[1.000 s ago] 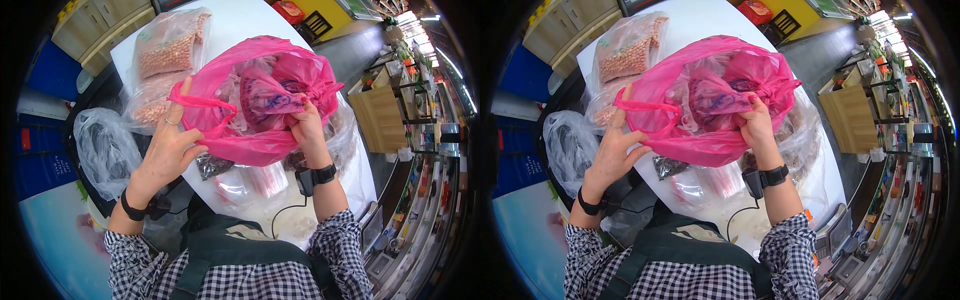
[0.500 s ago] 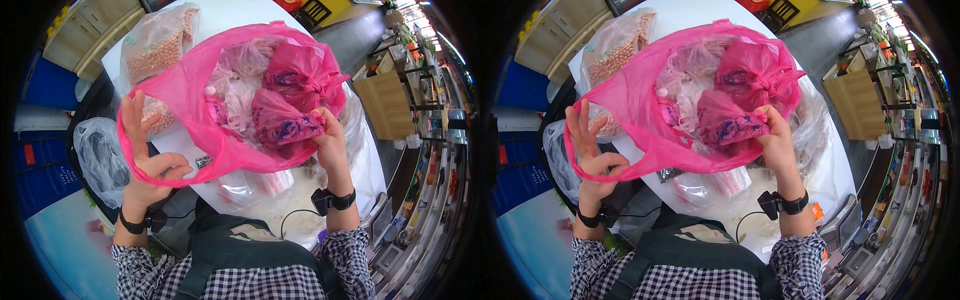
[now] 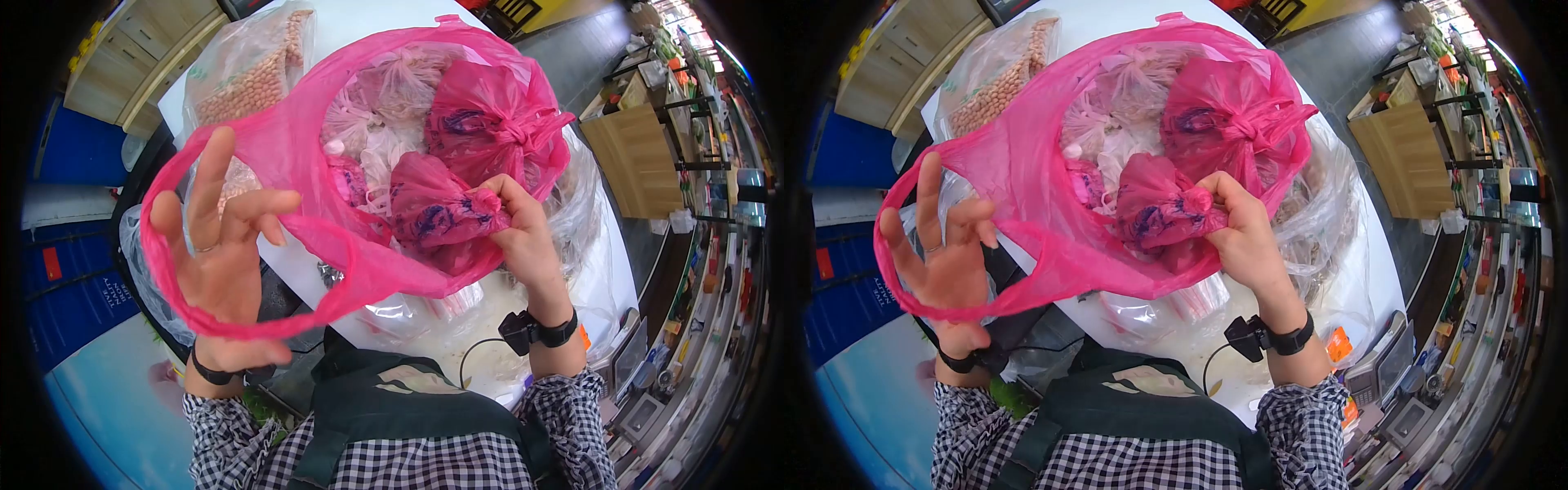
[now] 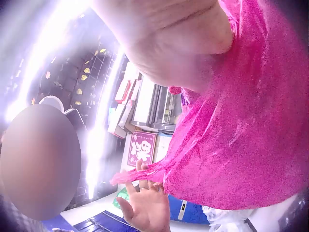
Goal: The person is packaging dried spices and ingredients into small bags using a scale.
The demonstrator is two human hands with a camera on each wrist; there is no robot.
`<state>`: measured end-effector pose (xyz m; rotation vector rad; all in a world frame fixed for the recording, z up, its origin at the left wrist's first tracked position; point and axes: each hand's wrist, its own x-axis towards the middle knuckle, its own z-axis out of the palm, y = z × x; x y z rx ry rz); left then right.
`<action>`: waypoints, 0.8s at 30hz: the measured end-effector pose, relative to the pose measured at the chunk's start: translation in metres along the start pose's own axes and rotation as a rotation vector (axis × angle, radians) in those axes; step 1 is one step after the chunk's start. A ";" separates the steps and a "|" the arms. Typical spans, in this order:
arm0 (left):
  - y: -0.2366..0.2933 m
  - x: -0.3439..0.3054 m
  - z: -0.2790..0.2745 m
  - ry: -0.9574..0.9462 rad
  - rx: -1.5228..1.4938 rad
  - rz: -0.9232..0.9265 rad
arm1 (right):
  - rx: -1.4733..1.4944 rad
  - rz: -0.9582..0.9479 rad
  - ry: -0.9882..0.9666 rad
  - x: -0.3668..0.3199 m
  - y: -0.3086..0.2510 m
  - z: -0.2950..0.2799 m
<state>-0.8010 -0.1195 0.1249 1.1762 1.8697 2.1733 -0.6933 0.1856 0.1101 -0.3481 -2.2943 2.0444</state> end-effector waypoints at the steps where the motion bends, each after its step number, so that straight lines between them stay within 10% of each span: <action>1: -0.001 0.001 -0.002 -0.049 -0.062 0.063 | -0.019 0.010 -0.017 0.000 0.001 0.000; 6: 0.004 0.012 0.000 -0.200 -0.242 0.203 | -0.007 0.012 -0.018 0.008 0.000 0.011; 8: 0.002 0.024 -0.001 -0.553 -0.335 0.298 | -0.123 -0.093 -0.012 0.018 0.005 0.019; 16: 0.017 0.037 0.007 -0.663 -0.389 0.307 | -0.145 -0.262 -0.127 0.043 -0.017 0.049; 18: 0.024 0.039 0.001 -0.704 -0.390 0.255 | -0.884 -0.638 0.225 0.050 -0.017 0.028; 24: 0.026 0.031 0.007 -0.686 -0.382 0.164 | -1.310 -0.243 0.425 0.058 0.004 -0.016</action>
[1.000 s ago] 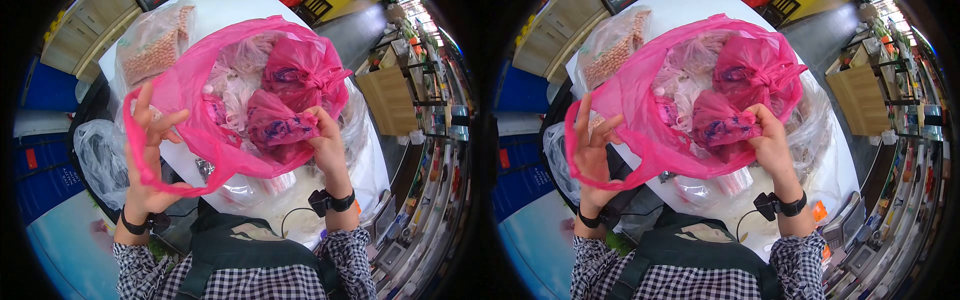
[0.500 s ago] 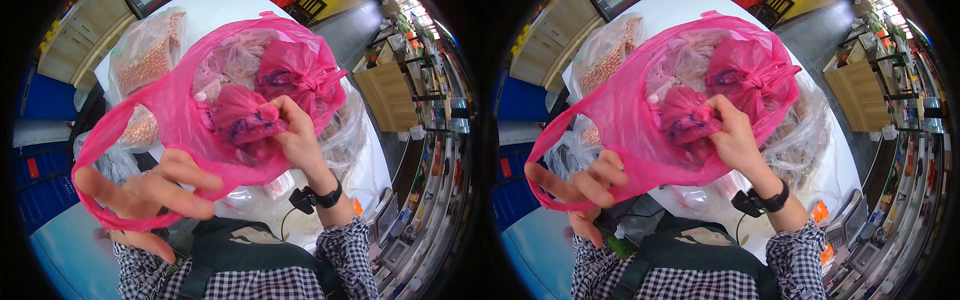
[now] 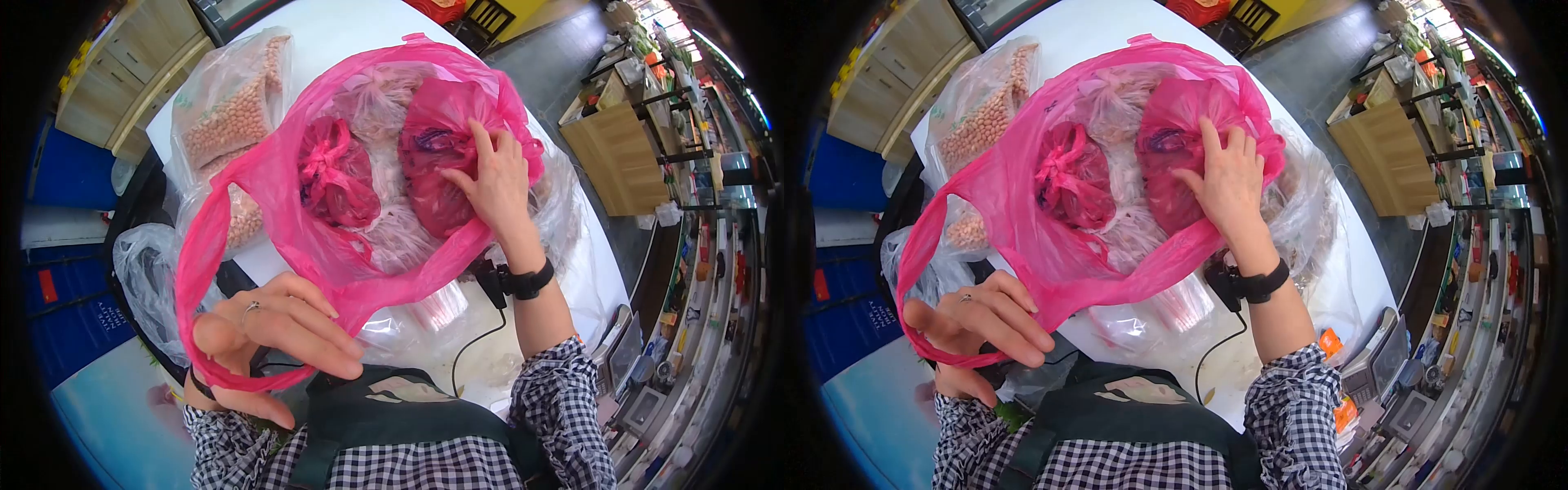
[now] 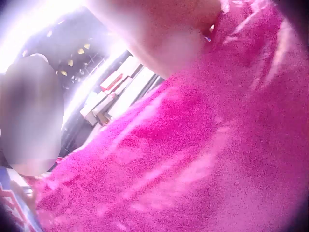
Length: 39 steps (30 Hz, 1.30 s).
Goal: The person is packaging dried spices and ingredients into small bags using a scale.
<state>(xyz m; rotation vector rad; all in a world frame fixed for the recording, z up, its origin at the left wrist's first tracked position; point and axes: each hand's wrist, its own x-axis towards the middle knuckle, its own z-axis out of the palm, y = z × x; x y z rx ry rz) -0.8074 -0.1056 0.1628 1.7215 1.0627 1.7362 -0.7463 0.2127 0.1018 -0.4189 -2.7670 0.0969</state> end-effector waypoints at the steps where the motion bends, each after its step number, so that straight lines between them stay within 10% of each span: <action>1: -0.001 0.000 0.002 0.021 0.008 -0.003 | -0.001 0.044 -0.120 -0.001 0.006 0.003; 14: -0.002 -0.014 0.017 0.117 -0.041 -0.055 | 1.060 0.221 0.217 -0.019 0.052 -0.082; 22: 0.003 0.005 0.021 0.305 0.130 -0.109 | 0.932 0.045 -0.062 -0.015 -0.008 -0.092; 28: 0.013 0.005 0.032 0.394 0.165 -0.133 | 0.892 -0.215 0.351 0.004 -0.110 -0.026; 31: 0.018 -0.005 0.034 0.428 0.195 -0.258 | 0.646 -0.341 0.164 0.005 -0.139 0.032; 39: 0.012 -0.007 0.039 0.583 0.194 -0.259 | 0.977 -0.349 0.016 -0.001 -0.070 0.013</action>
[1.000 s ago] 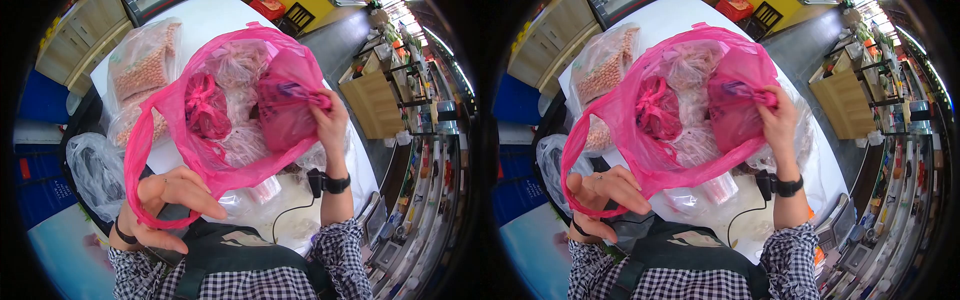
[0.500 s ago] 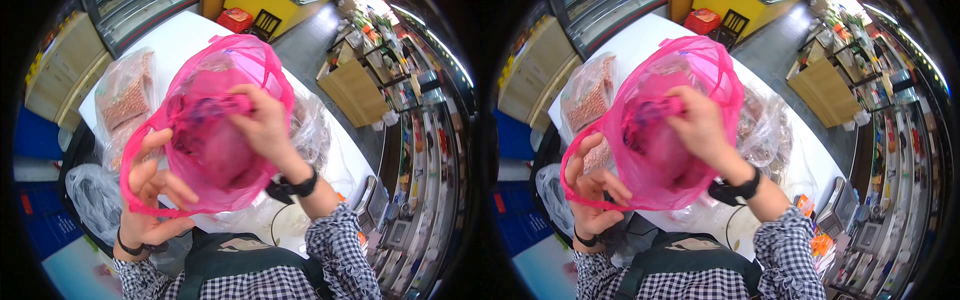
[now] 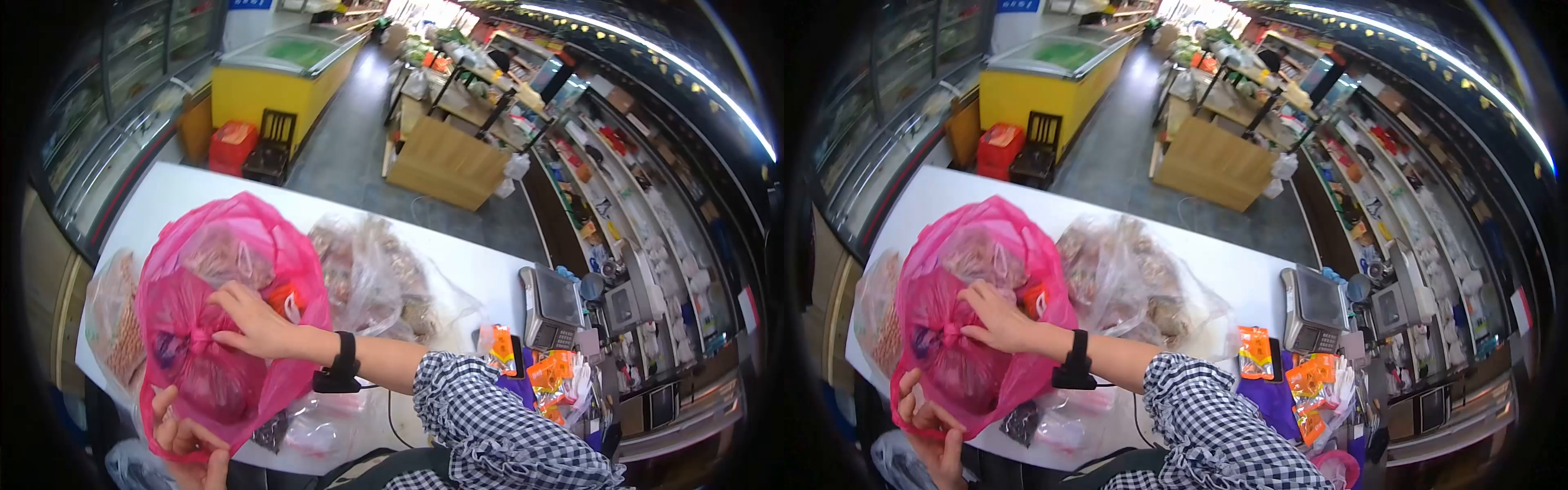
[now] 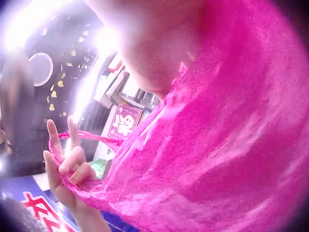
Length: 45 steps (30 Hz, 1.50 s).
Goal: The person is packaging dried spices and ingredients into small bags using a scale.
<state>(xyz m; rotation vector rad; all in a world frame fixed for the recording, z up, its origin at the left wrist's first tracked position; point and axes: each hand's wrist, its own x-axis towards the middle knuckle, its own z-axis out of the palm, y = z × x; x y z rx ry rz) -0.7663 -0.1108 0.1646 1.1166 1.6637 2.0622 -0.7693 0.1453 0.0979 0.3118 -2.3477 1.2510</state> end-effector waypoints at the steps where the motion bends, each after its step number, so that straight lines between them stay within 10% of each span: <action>1: 0.008 0.006 0.005 -0.011 -0.018 0.027 | -0.148 0.071 -0.025 -0.006 0.004 -0.015; 9: 0.019 0.019 0.015 -0.294 0.192 -0.189 | -0.717 0.614 -0.585 -0.103 0.034 -0.089; 21: -0.029 0.044 0.044 -0.536 0.687 0.189 | -0.684 0.507 -0.528 -0.058 0.052 -0.062; 24: -0.039 0.042 0.051 -0.602 0.770 -0.123 | -0.656 0.404 -0.483 -0.049 0.078 -0.044; 33: -0.067 0.031 0.047 -0.631 1.028 -0.208 | -0.681 0.683 -0.643 -0.062 0.114 -0.068; 45: -0.058 0.031 0.046 -0.586 0.962 -0.265 | -0.802 0.260 -0.767 -0.086 0.167 -0.069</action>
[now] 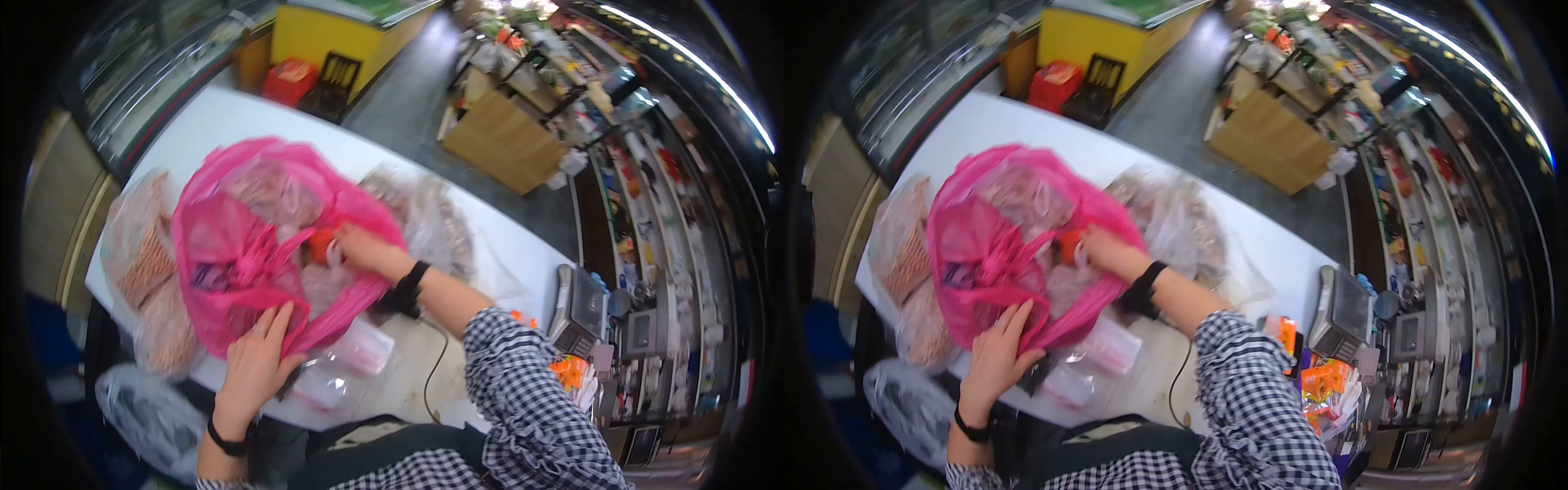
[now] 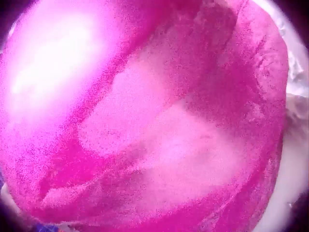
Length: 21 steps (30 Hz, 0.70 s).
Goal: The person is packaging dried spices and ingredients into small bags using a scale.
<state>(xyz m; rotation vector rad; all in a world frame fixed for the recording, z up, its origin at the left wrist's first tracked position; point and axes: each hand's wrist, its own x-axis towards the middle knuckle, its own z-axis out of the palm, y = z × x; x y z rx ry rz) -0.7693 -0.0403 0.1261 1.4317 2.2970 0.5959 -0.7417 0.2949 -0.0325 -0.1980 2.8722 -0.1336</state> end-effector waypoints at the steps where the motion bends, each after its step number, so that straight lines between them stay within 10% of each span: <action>1: 0.000 0.016 0.003 -0.003 -0.004 -0.001 | 0.030 0.096 0.028 -0.008 0.010 -0.007; 14: -0.007 0.000 0.005 -0.020 -0.037 -0.029 | 0.300 0.310 0.209 -0.017 -0.006 -0.025; 21: -0.015 -0.002 0.009 0.028 -0.164 -0.033 | 0.970 0.309 0.219 -0.035 0.002 -0.061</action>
